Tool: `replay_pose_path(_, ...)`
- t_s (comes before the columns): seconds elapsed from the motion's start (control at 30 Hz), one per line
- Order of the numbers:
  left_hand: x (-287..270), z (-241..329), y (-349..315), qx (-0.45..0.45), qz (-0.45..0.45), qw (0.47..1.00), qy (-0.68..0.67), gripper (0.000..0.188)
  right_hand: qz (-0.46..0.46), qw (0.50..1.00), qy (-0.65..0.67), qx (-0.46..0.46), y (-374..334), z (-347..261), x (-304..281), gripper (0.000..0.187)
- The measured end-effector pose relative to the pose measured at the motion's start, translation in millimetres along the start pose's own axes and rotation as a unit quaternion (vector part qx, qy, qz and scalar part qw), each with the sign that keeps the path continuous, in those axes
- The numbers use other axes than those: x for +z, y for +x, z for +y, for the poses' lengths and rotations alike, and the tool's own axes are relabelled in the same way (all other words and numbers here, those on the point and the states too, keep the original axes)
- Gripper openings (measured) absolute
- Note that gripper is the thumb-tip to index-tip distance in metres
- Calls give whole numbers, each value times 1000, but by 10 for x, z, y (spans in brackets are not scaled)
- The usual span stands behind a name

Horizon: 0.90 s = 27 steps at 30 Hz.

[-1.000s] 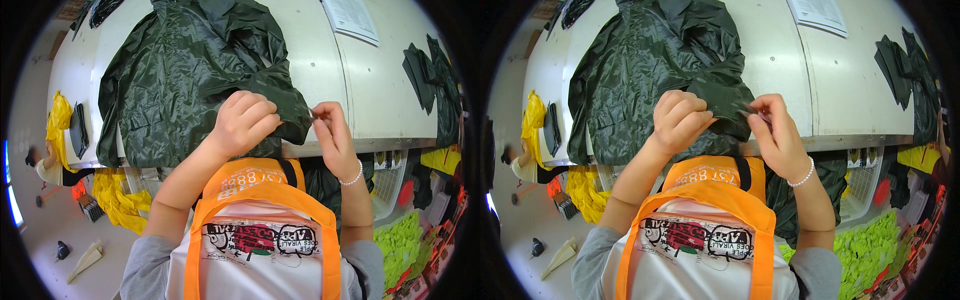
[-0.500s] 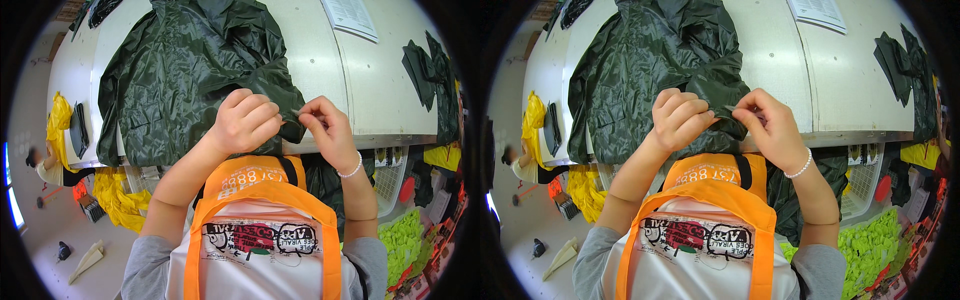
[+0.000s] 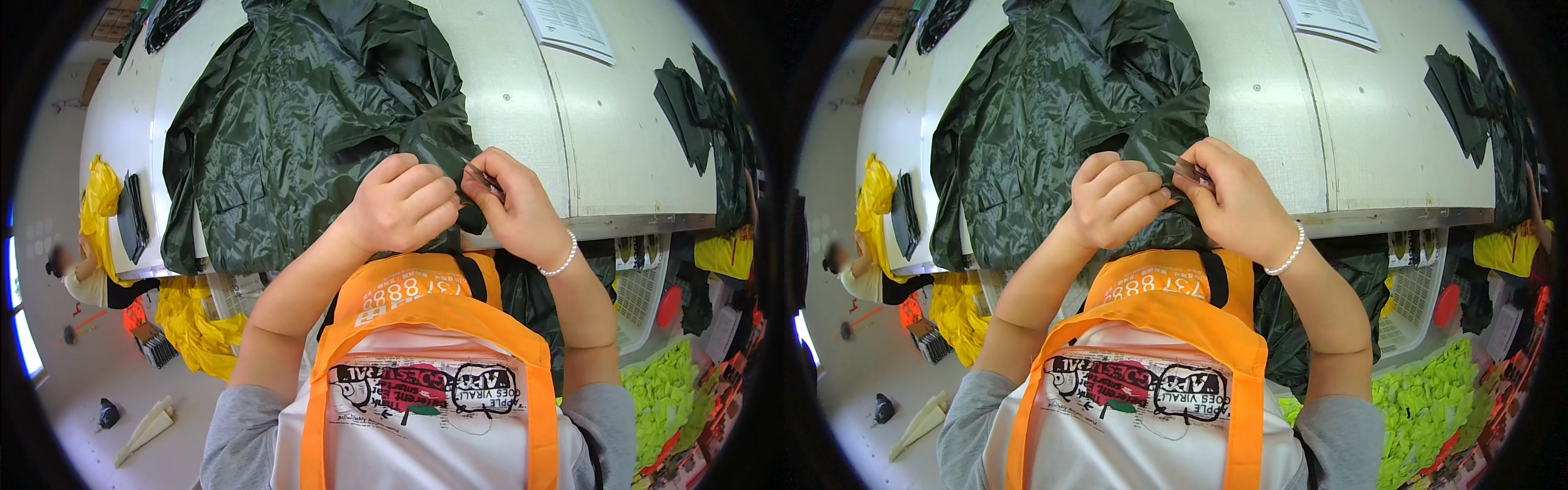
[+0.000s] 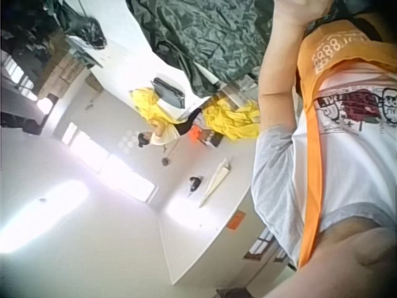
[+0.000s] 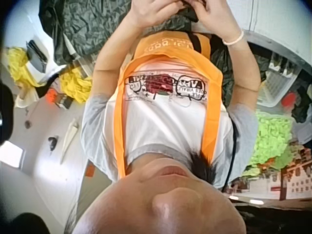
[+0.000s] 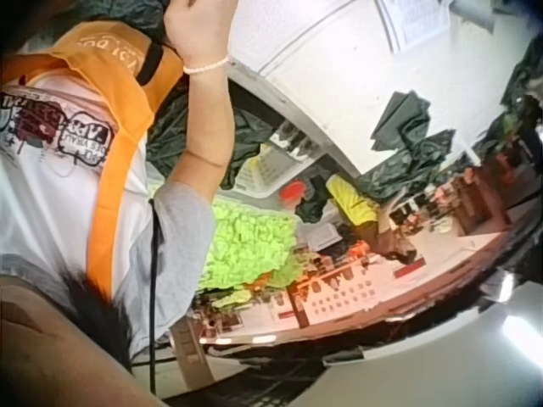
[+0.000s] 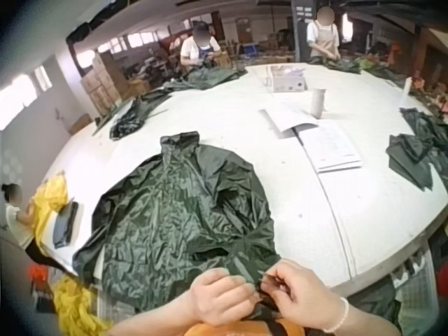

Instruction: The person folds a dark green jacket on a white table, aligning edges and smoothing the fabric. The person then unfolds the jacket, zips it closed, and continues to adjust and fold it again.

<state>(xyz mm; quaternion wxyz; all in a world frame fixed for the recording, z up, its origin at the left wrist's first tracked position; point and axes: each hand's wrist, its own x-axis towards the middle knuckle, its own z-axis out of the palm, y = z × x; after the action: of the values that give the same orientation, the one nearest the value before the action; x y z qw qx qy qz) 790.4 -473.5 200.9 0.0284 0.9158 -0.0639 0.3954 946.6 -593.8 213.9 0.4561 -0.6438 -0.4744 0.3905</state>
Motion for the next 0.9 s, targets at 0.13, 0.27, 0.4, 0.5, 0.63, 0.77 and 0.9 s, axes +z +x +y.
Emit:
replay_pose_path(0.13,-19,-22,-4,-7,7,1000,-5,18,116,992,33,40,30,76,-123,10)
replay_pose_path(0.27,-1,-46,27,-4,6,1000,-6,18,41,997,50,29,-118,55,-118,14)
replay_pose_path(0.4,12,-61,23,2,3,1000,-6,16,-31,999,2,7,-165,7,-136,19)
replay_pose_path(0.5,23,-57,44,9,0,1000,-6,16,-26,999,-35,-7,-150,-81,-130,18)
replay_pose_path(0.63,38,-58,61,23,6,1000,-1,16,-36,999,-21,8,-132,-89,-143,15)
replay_pose_path(0.77,46,-48,30,16,2,1000,-3,16,-34,999,-29,7,-136,-46,-140,15)
replay_pose_path(0.9,30,-25,-22,8,-2,1000,-10,16,5,997,57,55,-209,104,-141,20)
